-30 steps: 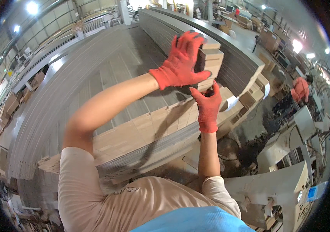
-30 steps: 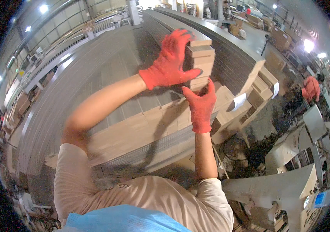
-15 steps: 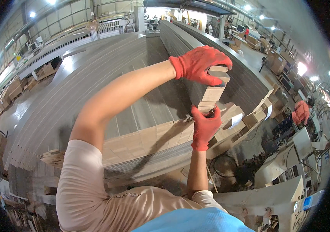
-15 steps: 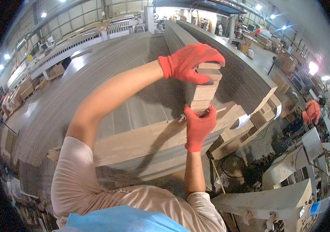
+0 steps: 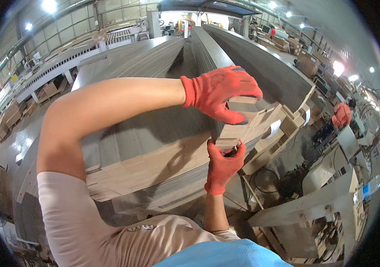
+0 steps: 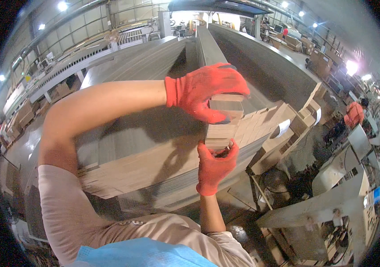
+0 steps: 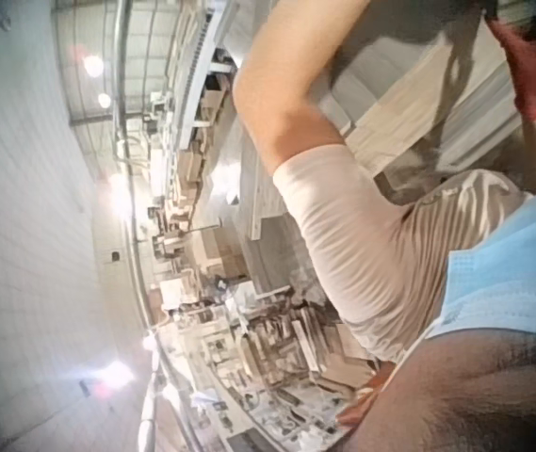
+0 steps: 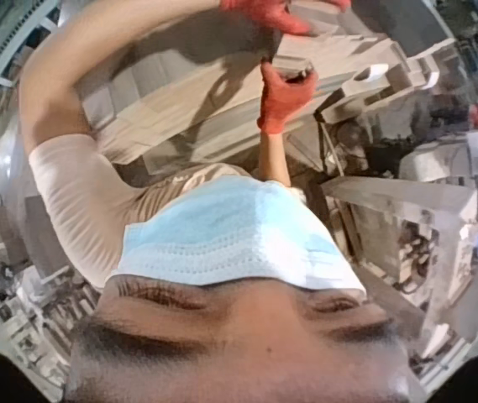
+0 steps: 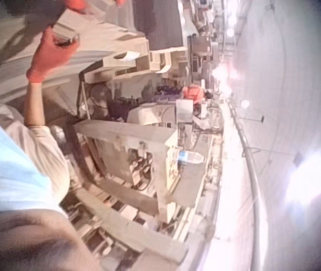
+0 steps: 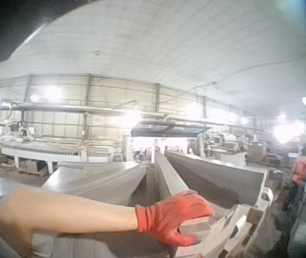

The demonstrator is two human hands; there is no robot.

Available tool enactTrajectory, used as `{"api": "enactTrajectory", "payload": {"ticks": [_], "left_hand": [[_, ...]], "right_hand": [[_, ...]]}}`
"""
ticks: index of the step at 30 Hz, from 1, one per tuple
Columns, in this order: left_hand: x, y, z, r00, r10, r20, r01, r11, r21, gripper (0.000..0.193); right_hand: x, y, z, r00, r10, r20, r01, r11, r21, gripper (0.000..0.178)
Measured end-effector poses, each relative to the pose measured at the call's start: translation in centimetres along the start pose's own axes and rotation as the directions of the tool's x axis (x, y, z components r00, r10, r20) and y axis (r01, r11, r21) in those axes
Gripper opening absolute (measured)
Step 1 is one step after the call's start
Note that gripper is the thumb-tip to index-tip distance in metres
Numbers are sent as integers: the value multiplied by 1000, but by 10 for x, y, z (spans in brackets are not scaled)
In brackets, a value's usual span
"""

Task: The person picks up long, dark-colored wooden planks from a stack and places them onto a machine conveyor belt. They then retrieve the planks from the other side of the machine and stack them neatly on a growing pile. The person repeats this process, handling the planks one at a time.

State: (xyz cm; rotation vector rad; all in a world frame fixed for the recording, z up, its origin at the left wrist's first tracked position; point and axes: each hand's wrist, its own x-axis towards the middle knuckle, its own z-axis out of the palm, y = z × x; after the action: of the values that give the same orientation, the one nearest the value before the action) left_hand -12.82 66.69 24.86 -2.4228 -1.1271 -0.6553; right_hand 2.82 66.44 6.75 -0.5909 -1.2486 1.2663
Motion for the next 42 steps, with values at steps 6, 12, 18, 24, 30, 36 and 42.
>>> {"api": "enactTrajectory", "payload": {"ticks": [6, 12, 18, 24, 30, 36, 42], "left_hand": [[-47, 65, -50, 993, 107, -39, -109, 993, -36, 52], [-91, 126, -101, 991, 124, 38, -120, 987, -103, 59], [-136, 171, -151, 973, 106, 207, -96, 994, -58, 69], [-163, 204, -180, 978, 105, 178, -87, 990, -110, 70], [-208, 223, -209, 975, 110, 193, -78, 983, -169, 69], [-228, 252, -246, 964, 104, 246, -41, 968, -248, 52], [-247, 259, -256, 966, 129, 225, -64, 959, -277, 54]], "right_hand": [[-94, -28, 22, 999, 41, -34, -40, 999, 24, 66], [-179, -45, 37, 997, 73, 17, -75, 986, 148, 74], [-240, -54, 65, 1000, 20, 0, -20, 980, 197, 80], [-294, -56, 94, 990, -89, -107, 104, 984, 141, 75], [-350, -64, 130, 963, -187, -193, 189, 982, -9, 77], [-396, -62, 151, 934, -203, -294, 211, 977, -2, 83], [-419, -48, 151, 908, -280, -311, 227, 954, -195, 90]]}}
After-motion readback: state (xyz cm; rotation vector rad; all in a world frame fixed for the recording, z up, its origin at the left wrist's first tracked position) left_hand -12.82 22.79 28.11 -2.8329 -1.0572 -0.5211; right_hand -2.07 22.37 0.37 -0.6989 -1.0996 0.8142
